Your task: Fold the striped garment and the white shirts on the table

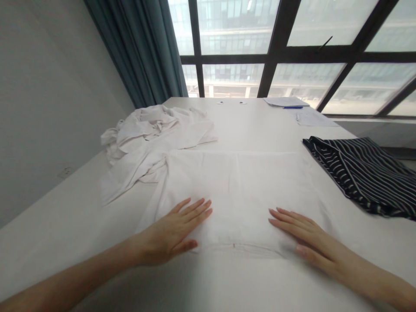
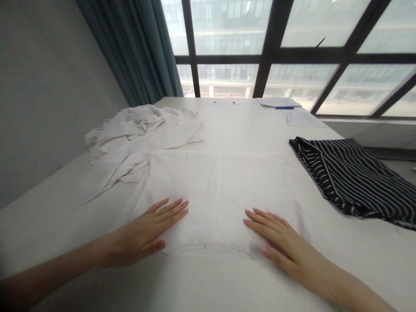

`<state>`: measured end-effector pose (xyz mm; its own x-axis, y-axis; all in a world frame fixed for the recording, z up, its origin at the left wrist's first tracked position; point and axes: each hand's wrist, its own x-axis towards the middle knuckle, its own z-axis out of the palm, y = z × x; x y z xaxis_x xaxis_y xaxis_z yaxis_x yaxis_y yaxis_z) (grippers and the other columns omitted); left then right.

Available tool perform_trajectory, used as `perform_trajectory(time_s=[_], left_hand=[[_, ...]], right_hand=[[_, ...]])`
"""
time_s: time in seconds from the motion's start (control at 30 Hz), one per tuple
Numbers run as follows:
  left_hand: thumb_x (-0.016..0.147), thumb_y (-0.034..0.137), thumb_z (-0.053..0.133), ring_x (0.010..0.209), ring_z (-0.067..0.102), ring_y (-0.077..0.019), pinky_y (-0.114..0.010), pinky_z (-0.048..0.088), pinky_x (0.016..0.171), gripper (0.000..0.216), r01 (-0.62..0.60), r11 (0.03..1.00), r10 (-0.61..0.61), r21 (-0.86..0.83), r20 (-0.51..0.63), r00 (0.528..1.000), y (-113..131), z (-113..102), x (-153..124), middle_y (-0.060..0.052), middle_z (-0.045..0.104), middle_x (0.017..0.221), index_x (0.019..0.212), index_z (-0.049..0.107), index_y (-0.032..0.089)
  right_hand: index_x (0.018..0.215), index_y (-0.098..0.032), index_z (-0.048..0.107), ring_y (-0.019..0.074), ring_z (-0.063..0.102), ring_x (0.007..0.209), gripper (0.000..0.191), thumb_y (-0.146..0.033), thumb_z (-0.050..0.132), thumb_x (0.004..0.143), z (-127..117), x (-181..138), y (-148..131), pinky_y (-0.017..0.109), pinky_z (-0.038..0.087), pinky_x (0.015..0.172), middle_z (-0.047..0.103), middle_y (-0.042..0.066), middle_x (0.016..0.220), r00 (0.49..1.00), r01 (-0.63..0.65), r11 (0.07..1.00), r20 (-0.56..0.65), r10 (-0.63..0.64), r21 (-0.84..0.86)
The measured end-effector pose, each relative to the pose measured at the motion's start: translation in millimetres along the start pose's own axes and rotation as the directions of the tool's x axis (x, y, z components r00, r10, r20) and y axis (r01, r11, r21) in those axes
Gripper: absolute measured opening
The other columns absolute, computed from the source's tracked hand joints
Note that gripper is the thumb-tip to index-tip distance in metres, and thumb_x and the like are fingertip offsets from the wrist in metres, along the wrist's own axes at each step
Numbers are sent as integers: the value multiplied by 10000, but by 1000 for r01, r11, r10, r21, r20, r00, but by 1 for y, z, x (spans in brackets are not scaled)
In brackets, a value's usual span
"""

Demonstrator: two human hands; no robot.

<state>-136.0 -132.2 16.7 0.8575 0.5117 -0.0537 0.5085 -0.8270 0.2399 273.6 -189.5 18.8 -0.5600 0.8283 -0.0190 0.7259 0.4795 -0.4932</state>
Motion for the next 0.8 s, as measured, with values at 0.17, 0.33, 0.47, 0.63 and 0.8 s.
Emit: perform_trajectory(time_s=[0.17,0.33,0.47,0.63,0.8], left_hand=[[1030,383,274,1423,354,-213,-456,243,1182,496,260,965,-258,-19,-200,945,-44,-15,19,-116,441,1499,1457,395,162],[981,330,363,1432,332,-236,-395,269,1175,525,388,922,-378,3,-219,899,-49,-34,116,-165,394,1519,1425,422,58],[971,284,388,1414,359,-252,-364,276,1165,500,424,903,-396,68,-252,883,-38,-25,187,-201,425,1490,1376,461,1],[988,317,329,1442,297,-269,-460,223,1180,568,489,865,-427,110,-348,834,-41,2,212,-201,331,1544,1460,338,0],[994,394,294,1464,247,-264,-484,199,1181,606,459,879,-406,128,-302,863,-48,6,207,-179,276,1573,1493,294,50]], right_hand=[[1038,-305,742,302,683,1041,368,-500,445,942,-35,35,8,477,569,869,734,35,1130,952,-234,957,-160,262,173],[1087,-229,706,257,683,1001,340,-344,424,936,-46,126,8,399,547,858,723,46,1145,918,-214,977,-343,198,-10],[1232,-96,630,241,587,1191,410,-182,383,916,-25,194,19,360,420,1043,625,145,1312,914,-226,935,-392,106,-274],[1395,-89,486,259,410,1373,481,-247,320,971,2,220,35,434,305,1127,479,140,1475,931,-233,914,-349,111,-331],[1479,-147,382,275,306,1435,529,-326,272,993,4,216,43,493,247,1150,369,96,1553,948,-239,903,-289,136,-358]])
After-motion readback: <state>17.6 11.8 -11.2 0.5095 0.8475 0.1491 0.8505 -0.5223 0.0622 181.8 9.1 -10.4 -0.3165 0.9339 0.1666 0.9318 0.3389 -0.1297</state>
